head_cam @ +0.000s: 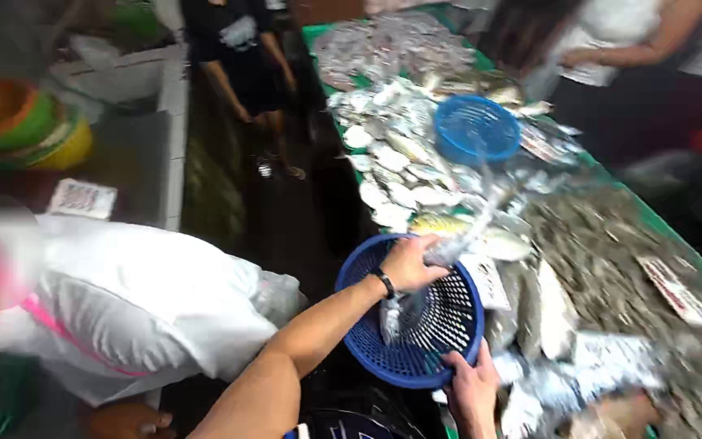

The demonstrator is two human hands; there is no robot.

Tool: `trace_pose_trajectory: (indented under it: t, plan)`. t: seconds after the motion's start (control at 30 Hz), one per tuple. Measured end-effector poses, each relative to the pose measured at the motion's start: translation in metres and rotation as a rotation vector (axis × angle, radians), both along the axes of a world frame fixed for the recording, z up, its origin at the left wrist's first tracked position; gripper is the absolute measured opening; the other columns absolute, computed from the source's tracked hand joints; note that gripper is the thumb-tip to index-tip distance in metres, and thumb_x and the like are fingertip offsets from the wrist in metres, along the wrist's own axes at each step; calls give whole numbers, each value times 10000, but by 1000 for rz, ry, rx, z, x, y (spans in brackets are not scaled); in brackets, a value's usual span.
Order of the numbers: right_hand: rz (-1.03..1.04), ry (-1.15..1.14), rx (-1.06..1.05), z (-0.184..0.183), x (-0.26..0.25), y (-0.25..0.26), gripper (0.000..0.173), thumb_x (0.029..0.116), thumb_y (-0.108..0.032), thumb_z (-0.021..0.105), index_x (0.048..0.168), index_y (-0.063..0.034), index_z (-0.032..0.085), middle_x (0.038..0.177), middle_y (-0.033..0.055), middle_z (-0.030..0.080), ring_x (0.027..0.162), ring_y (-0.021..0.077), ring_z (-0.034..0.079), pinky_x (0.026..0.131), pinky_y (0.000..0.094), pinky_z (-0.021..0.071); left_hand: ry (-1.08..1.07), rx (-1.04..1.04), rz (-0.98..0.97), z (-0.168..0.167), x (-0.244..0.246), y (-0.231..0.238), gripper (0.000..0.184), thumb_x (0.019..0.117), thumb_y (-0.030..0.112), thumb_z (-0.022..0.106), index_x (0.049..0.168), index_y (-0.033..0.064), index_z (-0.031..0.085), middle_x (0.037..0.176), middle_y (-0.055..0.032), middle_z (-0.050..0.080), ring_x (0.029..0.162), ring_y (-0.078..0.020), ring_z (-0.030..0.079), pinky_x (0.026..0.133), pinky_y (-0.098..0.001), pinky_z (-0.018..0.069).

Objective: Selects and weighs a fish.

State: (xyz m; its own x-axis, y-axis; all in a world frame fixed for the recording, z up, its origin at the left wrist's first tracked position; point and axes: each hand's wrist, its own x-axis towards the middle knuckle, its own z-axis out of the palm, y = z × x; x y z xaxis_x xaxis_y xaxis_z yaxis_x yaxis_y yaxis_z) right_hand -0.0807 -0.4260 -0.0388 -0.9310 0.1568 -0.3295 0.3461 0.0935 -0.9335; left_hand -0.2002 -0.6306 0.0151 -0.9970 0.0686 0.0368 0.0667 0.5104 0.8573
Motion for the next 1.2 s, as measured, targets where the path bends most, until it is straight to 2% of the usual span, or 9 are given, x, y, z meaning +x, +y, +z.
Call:
trace_pose_trajectory:
  t: [0.17, 0.27, 0.33, 0.47, 0.6, 0.67, 0.8, 1.0, 1.2]
  plan:
    - [183, -24, 41, 0, -54, -20, 780, 770, 82, 609, 1510, -19, 382, 1106, 152, 615, 661, 120, 617, 488, 323, 533, 151, -93, 279, 47, -15, -80, 322, 965, 327, 684, 1234, 153, 722, 1041, -16, 768, 951, -148, 729, 890, -411, 599]
    - [274, -9, -4, 9, -92, -46, 620, 785, 75, 591, 1376, 9, 416, 1037, 71, 613, 720, 55, 657, 577, 270, 592, 22, -222, 498, 43, -23, -153, 643, 918, 490, 714, 1443, 148, 569, 1262, -70, 705, 1204, -230, 635, 1077, -447, 485]
    - [347, 23, -25, 16, -119, -71, 634, 781, 68, 591, 1389, 25, 414, 1066, 65, 614, 797, 53, 672, 648, 272, 605, -145, -216, 478, 19, -20, -199, 781, 888, 535, 733, 1492, 96, 501, 1318, -139, 671, 1217, -277, 647, 1069, -488, 510]
    - [507, 155, 32, 36, -182, -147, 647, 768, 97, 585, 1396, 34, 448, 1158, 86, 632, 894, 57, 673, 749, 271, 604, -196, 300, 473, -37, 7, -264, 365, 961, 286, 709, 1159, -18, 678, 1030, -147, 701, 936, -200, 667, 884, -421, 543]
    - [830, 214, -13, 52, -237, -250, 717, 923, -49, 629, 1586, -118, 364, 1278, 91, 645, 719, 91, 647, 556, 280, 566, -49, 801, 954, -51, 55, -317, 349, 855, -24, 720, 1201, -23, 671, 1120, -144, 714, 1004, -189, 694, 915, -396, 587]
    - [985, 231, -156, 57, -261, -309, 683, 998, -98, 529, 1626, -129, 262, 1322, 90, 658, 630, 122, 667, 521, 289, 587, -49, 876, 1245, -36, 82, -353, 356, 847, -32, 717, 1199, -14, 669, 1097, -158, 714, 971, -221, 701, 864, -421, 597]
    - [1100, 318, -308, 43, -301, -414, 590, 1041, -60, 397, 1600, -7, 217, 1314, 171, 682, 579, 152, 673, 538, 306, 593, 81, 876, 1738, -2, 153, -451, 298, 930, 75, 704, 1203, -19, 631, 1024, -178, 694, 895, -257, 687, 795, -448, 589]
    - [1147, 150, -138, 10, -327, -537, 506, 1055, -95, 398, 1558, -49, 379, 1143, 144, 757, 559, 157, 675, 535, 311, 591, 481, 458, 2273, 58, 263, -620, 394, 945, 99, 679, 1322, 13, 605, 1198, -186, 674, 1062, -278, 673, 908, -502, 577]
    - [1302, 63, -62, -14, -347, -651, 439, 1035, -120, 440, 1455, -15, 516, 1135, 152, 758, 596, 182, 694, 547, 326, 596, 337, 542, 2555, 66, 347, -761, 489, 928, 161, 689, 1387, 66, 550, 1335, -244, 587, 1155, -409, 627, 798, -663, 569]
